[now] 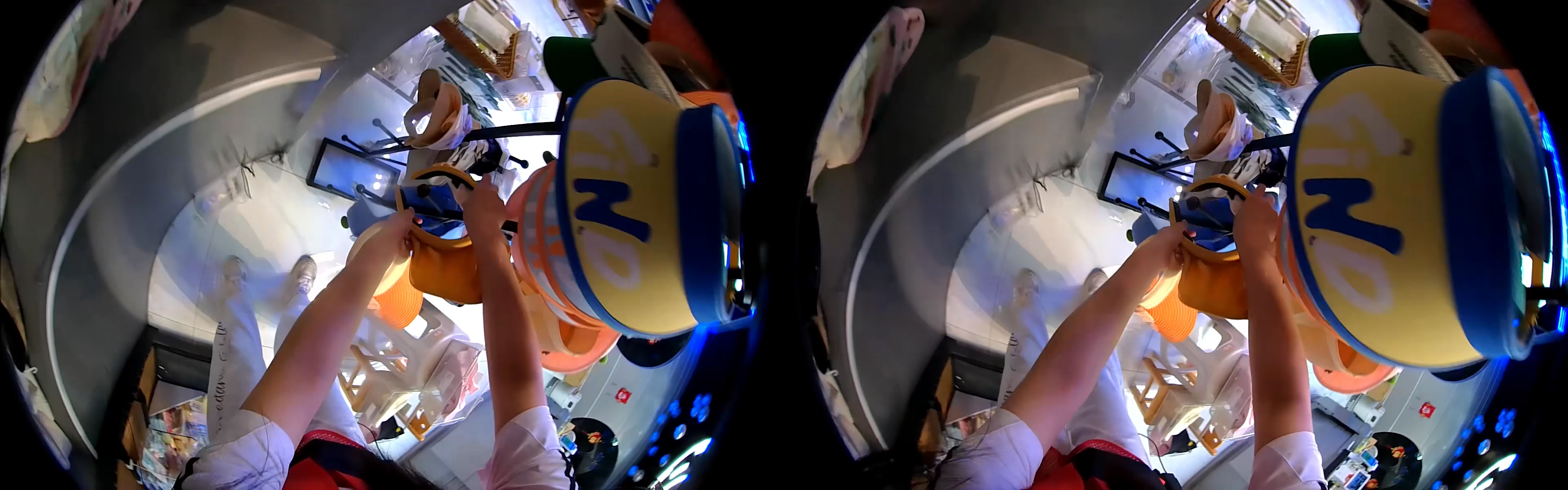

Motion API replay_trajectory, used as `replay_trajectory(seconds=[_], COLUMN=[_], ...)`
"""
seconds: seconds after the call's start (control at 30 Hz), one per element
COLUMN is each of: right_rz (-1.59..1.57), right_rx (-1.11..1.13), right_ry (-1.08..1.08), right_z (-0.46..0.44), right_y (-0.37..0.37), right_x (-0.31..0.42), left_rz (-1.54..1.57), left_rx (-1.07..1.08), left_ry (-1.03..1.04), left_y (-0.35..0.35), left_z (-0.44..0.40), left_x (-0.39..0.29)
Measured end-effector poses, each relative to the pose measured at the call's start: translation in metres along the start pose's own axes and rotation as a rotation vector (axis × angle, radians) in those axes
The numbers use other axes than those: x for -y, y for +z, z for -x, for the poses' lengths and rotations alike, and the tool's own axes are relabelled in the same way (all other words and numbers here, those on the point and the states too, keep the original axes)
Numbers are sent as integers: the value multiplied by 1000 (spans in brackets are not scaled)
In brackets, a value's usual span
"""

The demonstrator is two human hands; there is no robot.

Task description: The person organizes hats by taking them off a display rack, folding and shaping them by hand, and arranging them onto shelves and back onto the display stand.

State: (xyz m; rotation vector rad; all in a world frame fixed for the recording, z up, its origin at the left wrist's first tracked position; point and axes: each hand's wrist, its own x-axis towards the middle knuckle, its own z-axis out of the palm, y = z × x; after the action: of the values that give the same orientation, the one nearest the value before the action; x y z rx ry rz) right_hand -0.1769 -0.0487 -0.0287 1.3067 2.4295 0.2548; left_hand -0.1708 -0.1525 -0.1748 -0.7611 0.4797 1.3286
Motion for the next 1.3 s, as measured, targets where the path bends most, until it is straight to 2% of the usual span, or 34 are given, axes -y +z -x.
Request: replay_trajectory(seconds=[0.1,0.13,0.23,0.27,0.37,0.5,0.57,0.7,0.73,0.83,0.87,0.93,0.97,1.03,1.17,1.23,1.27,1.3], right_rz=[-87,-65,55,66,45,-269,-273,-186,-116,-113,-109,-104,-45,76,287,348,319,349], right_rx=[-79,-111,172,318,-14,26,-99,-397,-351,-145,-127,-91,-165,-316,-217,-179,-299,-307], right_ry=[-397,-345,-394,-408,-456,-384,-459,-569,-483,-387,-398,-419,-442,-493,-621,-657,-728,-767], right_z=[-30,-34,-7,-15,11,-2,-3,-5,-4,-6,-6,-5,2,14,4,-11,-14,-19], right_y=[35,41,16,36,56,79,69,53,55,64,72,91,88,82,89,86,87,87], right_x=[-10,-8,-4,-11,-15,-15,-17,-12,-11,-12,-14,-18,-14,-7,-18,-28,-29,-30], left_rz=[189,130,94,47,-73,-338,-459,-580,-601,-673,-792,-869,-902,-1000,-1194,-1064,-1001,-957], left_rx=[-164,-181,-173,-29,-175,-62,-19,-66,-27,-60,-54,-90,-108,22,79,86,87,95], left_ry=[16,75,94,94,168,125,170,211,196,336,397,676,819,801,780,648,586,559], left_y=[-12,-11,-44,-48,-31,-45,-42,-25,-22,-12,-12,-12,-11,-9,-12,-17,-23,-31], left_z=[-57,-33,-51,-49,-32,-44,-33,-26,-24,-15,-14,-25,-31,-38,-14,16,27,36], left_x=[1,-6,0,0,2,7,11,13,10,9,7,17,21,21,14,10,7,8])
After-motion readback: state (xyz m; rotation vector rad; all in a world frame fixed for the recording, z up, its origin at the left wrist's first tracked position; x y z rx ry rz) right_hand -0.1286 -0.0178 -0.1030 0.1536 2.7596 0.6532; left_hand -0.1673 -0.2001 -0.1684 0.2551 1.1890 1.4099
